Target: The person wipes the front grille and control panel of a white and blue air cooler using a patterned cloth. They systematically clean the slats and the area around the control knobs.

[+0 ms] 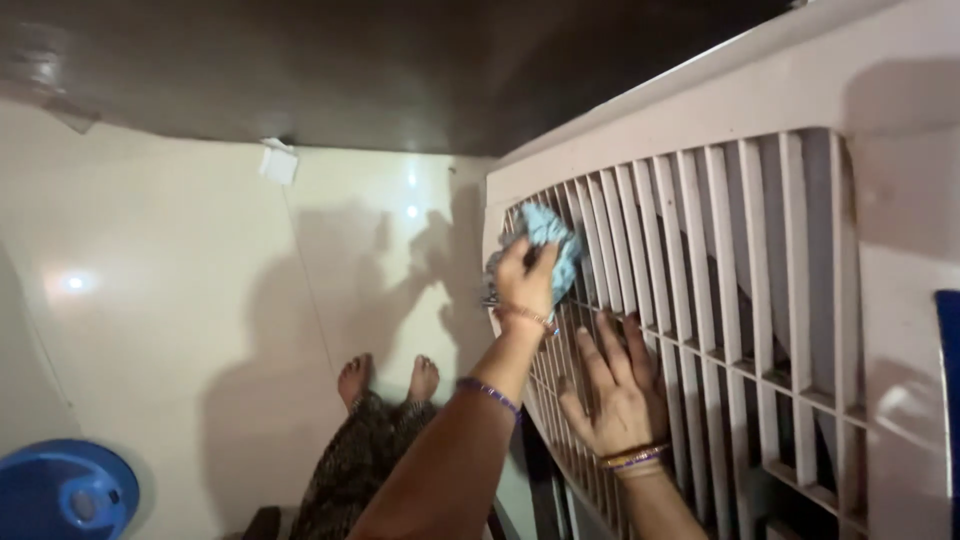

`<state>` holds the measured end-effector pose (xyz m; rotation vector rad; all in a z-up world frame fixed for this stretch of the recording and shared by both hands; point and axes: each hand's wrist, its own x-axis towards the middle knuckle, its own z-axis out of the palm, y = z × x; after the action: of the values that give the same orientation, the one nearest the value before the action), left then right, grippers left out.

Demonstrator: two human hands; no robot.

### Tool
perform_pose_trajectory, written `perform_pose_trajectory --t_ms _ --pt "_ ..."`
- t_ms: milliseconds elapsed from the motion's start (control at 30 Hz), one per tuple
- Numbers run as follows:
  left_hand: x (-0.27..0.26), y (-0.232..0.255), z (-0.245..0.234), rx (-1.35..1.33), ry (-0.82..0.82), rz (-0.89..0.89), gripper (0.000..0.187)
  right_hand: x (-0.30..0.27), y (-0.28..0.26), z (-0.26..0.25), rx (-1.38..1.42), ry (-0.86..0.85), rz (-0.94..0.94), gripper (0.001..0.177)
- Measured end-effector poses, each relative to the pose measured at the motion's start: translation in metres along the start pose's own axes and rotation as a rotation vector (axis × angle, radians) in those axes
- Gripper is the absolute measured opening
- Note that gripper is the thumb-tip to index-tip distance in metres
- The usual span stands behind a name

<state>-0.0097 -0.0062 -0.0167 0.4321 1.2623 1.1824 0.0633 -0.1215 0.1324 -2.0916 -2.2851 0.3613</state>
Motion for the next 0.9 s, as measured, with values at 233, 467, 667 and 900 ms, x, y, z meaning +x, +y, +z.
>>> perform_pose_trajectory --t_ms 233,467,667,900 --pt "0.053 0.054 0.044 0.635 0.105 0.098 0.039 0.008 -0.005 -0.002 -0.020 -0.016 0.036 0.069" --pt "0.055 0.055 0.045 0.727 0.132 0.290 0.036 0.011 -0.003 -0.001 -0.025 -0.011 0.026 0.075" --pt "0.053 0.056 0.048 0.722 0.123 0.306 0.035 0.011 -0.001 0.003 -0.010 -0.019 0.041 0.073" --pt "0.054 0.015 0.034 0.126 0.131 0.008 0.027 0.009 -0.002 -0.004 -0.018 -0.003 0.031 0.072"
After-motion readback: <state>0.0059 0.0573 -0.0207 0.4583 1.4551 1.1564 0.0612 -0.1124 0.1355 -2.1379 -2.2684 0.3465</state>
